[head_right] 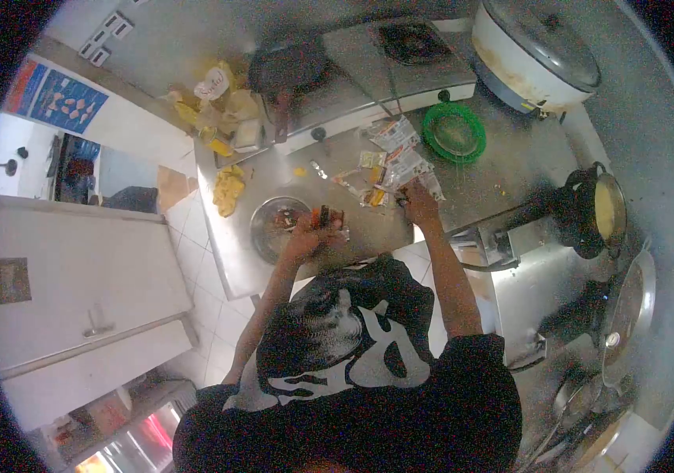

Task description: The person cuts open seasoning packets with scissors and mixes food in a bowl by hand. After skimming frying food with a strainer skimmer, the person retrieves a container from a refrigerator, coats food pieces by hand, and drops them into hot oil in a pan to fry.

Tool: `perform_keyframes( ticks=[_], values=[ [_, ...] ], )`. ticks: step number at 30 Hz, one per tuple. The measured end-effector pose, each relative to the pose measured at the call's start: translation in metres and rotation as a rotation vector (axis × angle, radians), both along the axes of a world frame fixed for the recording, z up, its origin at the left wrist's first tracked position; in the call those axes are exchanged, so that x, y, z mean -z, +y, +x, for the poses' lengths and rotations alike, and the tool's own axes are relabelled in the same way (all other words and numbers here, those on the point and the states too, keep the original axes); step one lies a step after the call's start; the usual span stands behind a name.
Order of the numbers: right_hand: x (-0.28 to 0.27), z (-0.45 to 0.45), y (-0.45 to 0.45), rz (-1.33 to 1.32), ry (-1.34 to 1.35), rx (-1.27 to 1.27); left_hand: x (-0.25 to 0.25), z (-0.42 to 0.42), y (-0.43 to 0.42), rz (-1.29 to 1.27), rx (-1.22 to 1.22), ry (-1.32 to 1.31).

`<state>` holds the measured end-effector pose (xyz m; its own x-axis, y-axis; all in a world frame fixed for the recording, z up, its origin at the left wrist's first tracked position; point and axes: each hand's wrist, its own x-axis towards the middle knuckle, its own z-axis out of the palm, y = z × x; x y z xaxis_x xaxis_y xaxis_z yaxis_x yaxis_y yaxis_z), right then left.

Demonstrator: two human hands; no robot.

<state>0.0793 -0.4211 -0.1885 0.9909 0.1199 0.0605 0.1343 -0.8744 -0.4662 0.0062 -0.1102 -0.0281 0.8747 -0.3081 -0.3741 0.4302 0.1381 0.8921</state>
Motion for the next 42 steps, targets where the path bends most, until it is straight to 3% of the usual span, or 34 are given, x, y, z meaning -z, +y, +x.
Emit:
perform_keyframes(
  ticks=[2,5,8,11,17,20,23,26,29,32,35,38,42],
  values=[
    [-0.012,0.000,0.001,-0.002,0.062,-0.031,-0.015,0.002,0.001,0.074,0.017,0.005],
    [-0.028,0.004,0.001,-0.118,0.251,-0.100,0.002,0.003,0.001,-0.143,-0.113,0.005],
    [-0.033,0.003,0.009,0.018,0.092,-0.126,-0.008,0.002,-0.002,-0.191,-0.207,-0.018],
    [0.014,0.010,0.000,0.017,-0.038,-0.191,-0.009,0.002,0.000,-0.176,-0.260,-0.003],
    [-0.027,0.003,0.008,0.100,0.063,-0.233,-0.022,-0.001,0.011,-0.154,-0.288,-0.036],
    [-0.011,-0.001,0.011,0.140,-0.018,-0.273,-0.035,-0.003,0.015,0.075,-0.267,-0.077],
    [0.026,0.006,0.011,0.008,-0.176,-0.261,-0.022,-0.002,0.019,-0.135,-0.281,-0.096],
    [-0.037,0.008,0.019,-0.003,0.133,-0.237,-0.035,-0.004,0.021,-0.084,-0.311,-0.154],
    [-0.035,0.033,-0.010,-0.114,0.086,-0.347,-0.049,-0.005,0.023,-0.076,-0.364,-0.128],
    [-0.134,0.035,-0.004,-0.197,0.228,-0.354,-0.031,-0.002,0.029,-0.115,-0.345,-0.116],
    [-0.191,0.028,0.002,-0.010,0.223,-0.368,-0.035,-0.003,0.029,-0.121,-0.346,-0.172],
    [-0.232,0.022,0.020,0.103,0.457,-0.405,-0.039,-0.002,0.030,-0.087,-0.332,-0.169],
    [-0.268,0.002,0.057,0.111,0.435,-0.515,-0.051,-0.003,0.028,-0.107,-0.277,-0.195]
  ],
)
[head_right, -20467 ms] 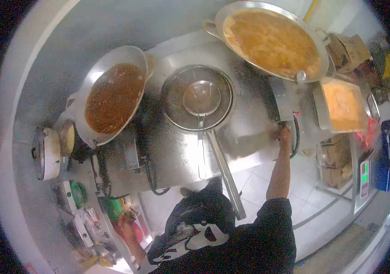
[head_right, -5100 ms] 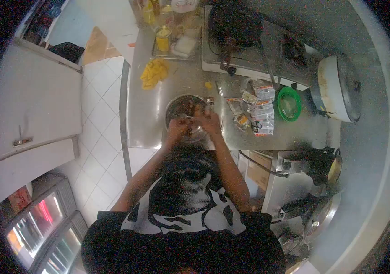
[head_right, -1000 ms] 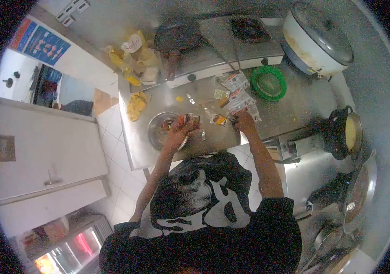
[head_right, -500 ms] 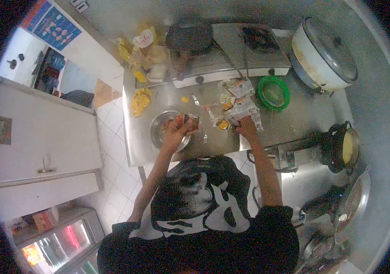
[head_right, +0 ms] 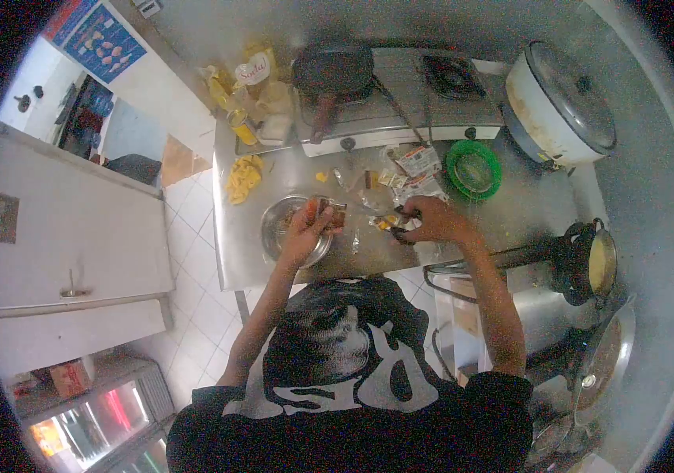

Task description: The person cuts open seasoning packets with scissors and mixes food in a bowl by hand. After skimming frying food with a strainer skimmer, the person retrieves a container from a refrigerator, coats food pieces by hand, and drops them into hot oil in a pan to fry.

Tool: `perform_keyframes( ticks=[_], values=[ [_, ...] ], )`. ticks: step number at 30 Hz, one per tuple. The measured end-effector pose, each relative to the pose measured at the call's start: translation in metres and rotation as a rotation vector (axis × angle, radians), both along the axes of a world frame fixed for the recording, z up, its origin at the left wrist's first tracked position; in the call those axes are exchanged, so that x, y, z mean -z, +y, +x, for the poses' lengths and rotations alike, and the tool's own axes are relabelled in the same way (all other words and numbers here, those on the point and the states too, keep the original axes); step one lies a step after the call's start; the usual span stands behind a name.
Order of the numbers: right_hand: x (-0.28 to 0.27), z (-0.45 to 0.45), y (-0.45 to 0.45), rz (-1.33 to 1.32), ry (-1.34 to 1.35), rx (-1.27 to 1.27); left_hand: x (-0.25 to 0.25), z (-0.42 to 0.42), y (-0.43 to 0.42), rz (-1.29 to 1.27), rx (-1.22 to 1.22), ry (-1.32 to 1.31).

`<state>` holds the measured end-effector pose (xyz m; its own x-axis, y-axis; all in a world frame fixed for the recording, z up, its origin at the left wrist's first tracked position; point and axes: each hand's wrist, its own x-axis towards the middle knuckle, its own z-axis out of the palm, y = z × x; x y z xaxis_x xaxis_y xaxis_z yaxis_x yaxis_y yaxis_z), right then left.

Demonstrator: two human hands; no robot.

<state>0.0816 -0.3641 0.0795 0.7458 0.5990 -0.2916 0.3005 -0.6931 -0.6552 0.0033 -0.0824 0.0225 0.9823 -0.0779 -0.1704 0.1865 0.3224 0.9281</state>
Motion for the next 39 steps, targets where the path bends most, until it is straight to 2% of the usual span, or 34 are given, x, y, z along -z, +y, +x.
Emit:
perform_keyframes(
  ticks=[5,14,17,20,23,26,29,32,35,39],
  values=[
    [-0.010,-0.008,0.020,0.072,-0.044,0.004,-0.002,0.000,-0.002,-0.015,0.058,-0.037],
    [0.006,-0.010,0.019,0.164,-0.122,0.012,-0.015,-0.002,-0.001,-0.003,0.013,-0.037],
    [-0.006,-0.013,0.023,0.118,-0.087,0.032,-0.020,-0.003,0.001,0.040,0.023,-0.050],
    [0.015,-0.007,0.014,0.139,-0.032,0.027,-0.014,0.000,0.003,0.023,0.020,-0.039],
    [0.008,-0.010,0.017,0.127,0.079,0.084,-0.007,0.001,0.003,-0.031,0.003,0.024],
    [-0.005,-0.016,0.023,0.178,-0.105,0.021,-0.009,0.002,0.008,0.020,0.052,-0.025],
    [-0.005,-0.016,0.026,0.149,-0.103,0.026,-0.015,0.002,0.009,0.005,0.070,-0.005],
    [0.009,-0.010,0.019,0.205,0.007,0.041,-0.020,0.006,0.009,0.021,0.116,-0.040],
    [0.005,-0.014,0.025,0.263,-0.080,0.032,-0.022,0.006,0.008,0.035,0.112,-0.039],
    [0.002,-0.014,0.028,0.216,-0.027,0.046,-0.022,0.008,0.008,0.038,0.132,-0.075]
  ],
)
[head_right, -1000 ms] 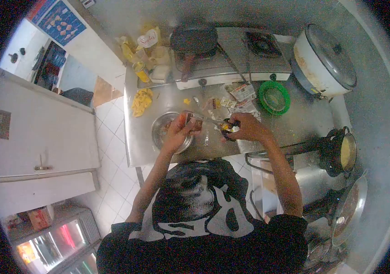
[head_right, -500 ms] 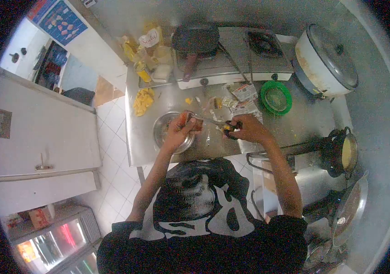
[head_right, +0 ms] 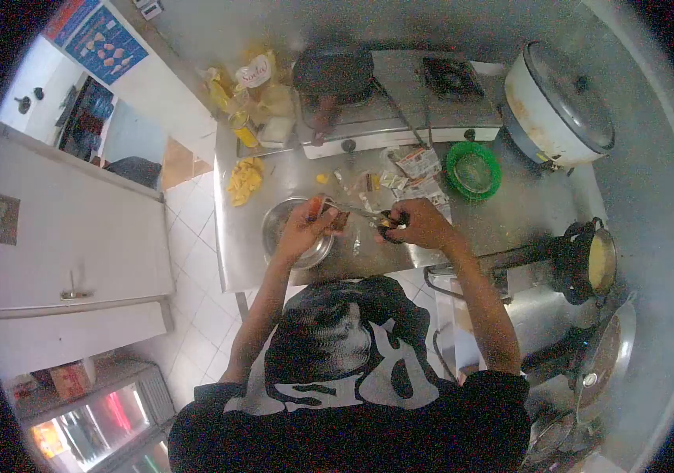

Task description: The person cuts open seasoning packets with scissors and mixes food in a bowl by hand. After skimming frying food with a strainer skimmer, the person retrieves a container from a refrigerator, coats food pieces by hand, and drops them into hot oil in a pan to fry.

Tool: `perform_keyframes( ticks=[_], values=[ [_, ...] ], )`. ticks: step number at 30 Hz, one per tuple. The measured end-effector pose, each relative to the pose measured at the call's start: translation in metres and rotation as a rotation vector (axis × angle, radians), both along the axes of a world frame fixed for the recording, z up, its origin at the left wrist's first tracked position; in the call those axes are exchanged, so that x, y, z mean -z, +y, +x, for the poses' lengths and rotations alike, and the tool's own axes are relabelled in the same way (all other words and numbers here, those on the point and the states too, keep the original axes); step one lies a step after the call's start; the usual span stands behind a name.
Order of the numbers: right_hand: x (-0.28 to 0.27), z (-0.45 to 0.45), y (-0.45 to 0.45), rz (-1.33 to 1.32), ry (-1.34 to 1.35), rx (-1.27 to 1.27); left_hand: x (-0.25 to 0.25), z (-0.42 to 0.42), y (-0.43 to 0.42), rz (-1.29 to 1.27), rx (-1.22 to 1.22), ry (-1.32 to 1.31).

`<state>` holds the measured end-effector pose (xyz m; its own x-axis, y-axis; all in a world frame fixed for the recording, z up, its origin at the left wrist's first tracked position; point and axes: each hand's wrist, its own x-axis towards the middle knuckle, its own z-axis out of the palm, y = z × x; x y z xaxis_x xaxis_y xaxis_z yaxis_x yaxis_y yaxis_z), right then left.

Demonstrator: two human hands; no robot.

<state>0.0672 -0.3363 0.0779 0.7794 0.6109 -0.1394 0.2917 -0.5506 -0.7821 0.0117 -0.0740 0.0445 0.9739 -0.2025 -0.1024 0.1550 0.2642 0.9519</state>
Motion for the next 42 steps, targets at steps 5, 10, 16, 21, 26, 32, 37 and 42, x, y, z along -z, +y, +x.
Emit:
perform_keyframes(
  ticks=[5,10,16,21,26,32,37,42],
  values=[
    [0.000,0.003,-0.001,-0.001,-0.089,-0.023,0.008,0.003,0.001,-0.016,0.087,-0.011],
    [0.002,0.005,-0.005,-0.032,-0.053,-0.022,0.000,0.004,-0.002,-0.041,0.085,0.022],
    [-0.010,0.003,-0.003,-0.031,-0.059,-0.006,-0.003,0.007,-0.009,0.015,0.123,-0.004],
    [-0.018,0.004,-0.008,-0.038,-0.050,0.011,0.003,0.015,-0.015,0.033,0.194,-0.001],
    [-0.016,0.007,-0.020,-0.055,0.078,0.087,0.004,0.026,-0.027,0.060,0.287,-0.018],
    [0.005,0.016,-0.041,-0.013,-0.003,0.097,-0.006,0.039,-0.050,0.113,0.382,-0.019],
    [0.012,0.027,-0.070,-0.040,-0.044,0.230,0.008,0.050,-0.069,0.049,0.315,-0.140],
    [0.123,0.034,-0.089,-0.323,-0.258,0.366,0.020,0.040,-0.069,0.011,0.208,-0.140]
  ],
)
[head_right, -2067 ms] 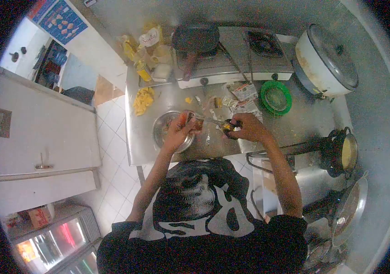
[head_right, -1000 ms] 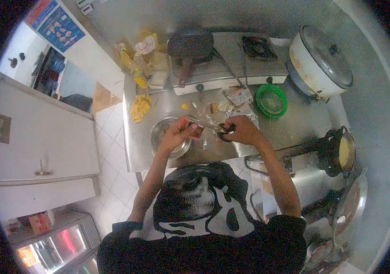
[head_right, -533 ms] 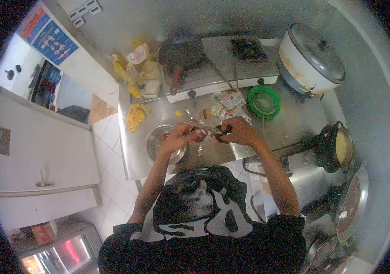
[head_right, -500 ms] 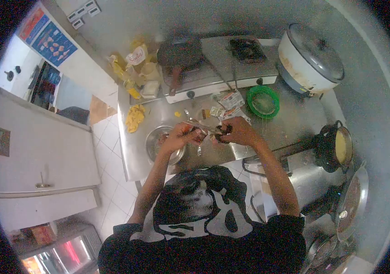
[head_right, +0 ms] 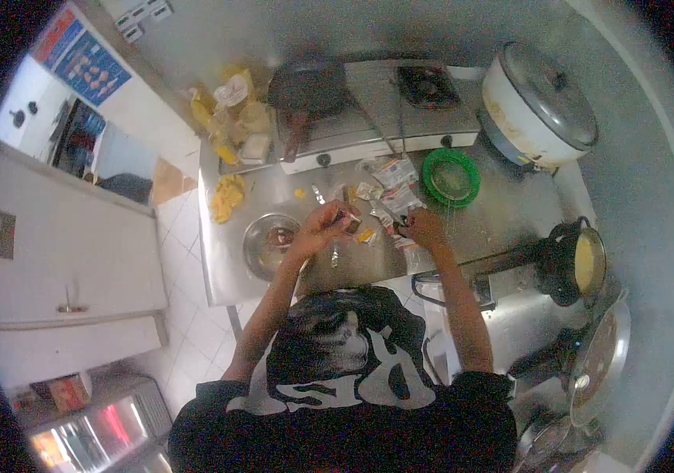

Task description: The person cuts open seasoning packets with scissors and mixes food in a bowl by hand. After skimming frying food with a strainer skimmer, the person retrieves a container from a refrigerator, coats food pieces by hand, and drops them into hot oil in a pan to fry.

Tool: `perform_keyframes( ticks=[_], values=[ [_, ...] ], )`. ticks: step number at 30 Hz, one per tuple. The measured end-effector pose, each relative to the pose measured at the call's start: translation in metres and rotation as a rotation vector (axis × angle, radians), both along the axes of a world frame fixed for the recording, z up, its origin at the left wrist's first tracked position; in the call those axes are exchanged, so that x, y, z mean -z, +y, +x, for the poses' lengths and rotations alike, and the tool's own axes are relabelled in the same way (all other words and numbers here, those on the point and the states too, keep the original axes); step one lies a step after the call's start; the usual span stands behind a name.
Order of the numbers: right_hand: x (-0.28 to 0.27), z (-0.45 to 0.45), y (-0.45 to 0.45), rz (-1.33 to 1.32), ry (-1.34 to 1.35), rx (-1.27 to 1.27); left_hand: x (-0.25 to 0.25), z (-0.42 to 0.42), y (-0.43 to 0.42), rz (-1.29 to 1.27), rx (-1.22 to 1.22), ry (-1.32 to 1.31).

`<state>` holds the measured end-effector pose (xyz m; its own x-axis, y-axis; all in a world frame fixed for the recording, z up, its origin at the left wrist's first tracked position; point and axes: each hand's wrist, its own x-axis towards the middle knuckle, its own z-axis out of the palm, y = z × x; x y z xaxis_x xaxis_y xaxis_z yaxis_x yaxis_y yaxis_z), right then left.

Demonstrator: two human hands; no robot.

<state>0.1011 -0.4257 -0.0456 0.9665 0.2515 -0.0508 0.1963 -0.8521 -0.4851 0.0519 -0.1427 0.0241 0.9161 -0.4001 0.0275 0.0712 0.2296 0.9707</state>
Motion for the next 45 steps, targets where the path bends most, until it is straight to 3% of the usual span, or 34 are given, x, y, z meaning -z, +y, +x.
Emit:
perform_keyframes(
  ticks=[2,5,6,9,10,13,15,17,20,23,26,29,32,35,38,41,44,45],
  values=[
    [0.061,-0.007,0.003,-0.154,-0.170,-0.038,0.006,-0.010,0.005,-0.027,-0.082,0.045],
    [0.083,-0.018,0.019,-0.172,-0.221,-0.108,0.017,-0.031,0.024,0.037,-0.165,0.085],
    [0.132,-0.008,0.006,-0.123,-0.319,-0.214,0.017,-0.041,0.032,0.072,-0.234,0.086],
    [0.143,-0.001,0.012,-0.247,0.068,-0.246,0.022,-0.074,0.051,0.128,-0.391,0.147],
    [0.096,0.001,0.032,-0.350,0.361,-0.258,0.037,-0.082,0.059,0.109,-0.421,0.197],
    [0.045,-0.017,0.096,0.289,0.322,-0.394,0.059,-0.097,0.081,0.015,-0.551,0.360],
    [0.001,-0.046,0.164,0.927,0.842,-0.145,0.061,-0.101,0.090,-0.114,-0.651,0.476],
    [0.045,-0.055,0.214,0.983,0.922,-0.227,0.057,-0.093,0.100,-0.298,-0.752,0.591],
    [0.053,-0.050,0.270,0.766,1.024,-0.153,0.101,-0.083,0.124,-0.333,-0.696,0.653],
    [0.096,-0.037,0.291,0.767,1.026,-0.146,0.109,-0.081,0.140,-0.320,-0.680,0.696],
    [0.098,-0.036,0.297,0.973,1.113,0.066,0.136,-0.081,0.154,-0.196,-0.714,0.774],
    [0.111,-0.037,0.303,0.920,1.023,0.184,0.132,-0.084,0.163,-0.126,-0.696,0.846],
    [0.098,-0.043,0.312,0.867,0.969,0.228,0.122,-0.081,0.167,-0.211,-0.752,0.801],
    [0.095,-0.049,0.319,0.831,0.892,0.144,0.126,-0.078,0.177,-0.069,-0.718,0.830],
    [0.174,-0.045,0.312,0.604,0.749,0.178,0.109,-0.082,0.186,-0.128,-0.677,0.816],
    [0.154,-0.055,0.322,0.829,0.846,0.349,0.161,-0.078,0.191,-0.050,-0.621,0.844],
    [0.100,-0.065,0.334,0.809,0.966,0.179,0.110,-0.076,0.197,0.113,-0.578,0.787],
    [0.100,-0.067,0.336,0.784,0.911,0.212,0.130,-0.076,0.195,0.040,-0.560,0.788]
  ],
)
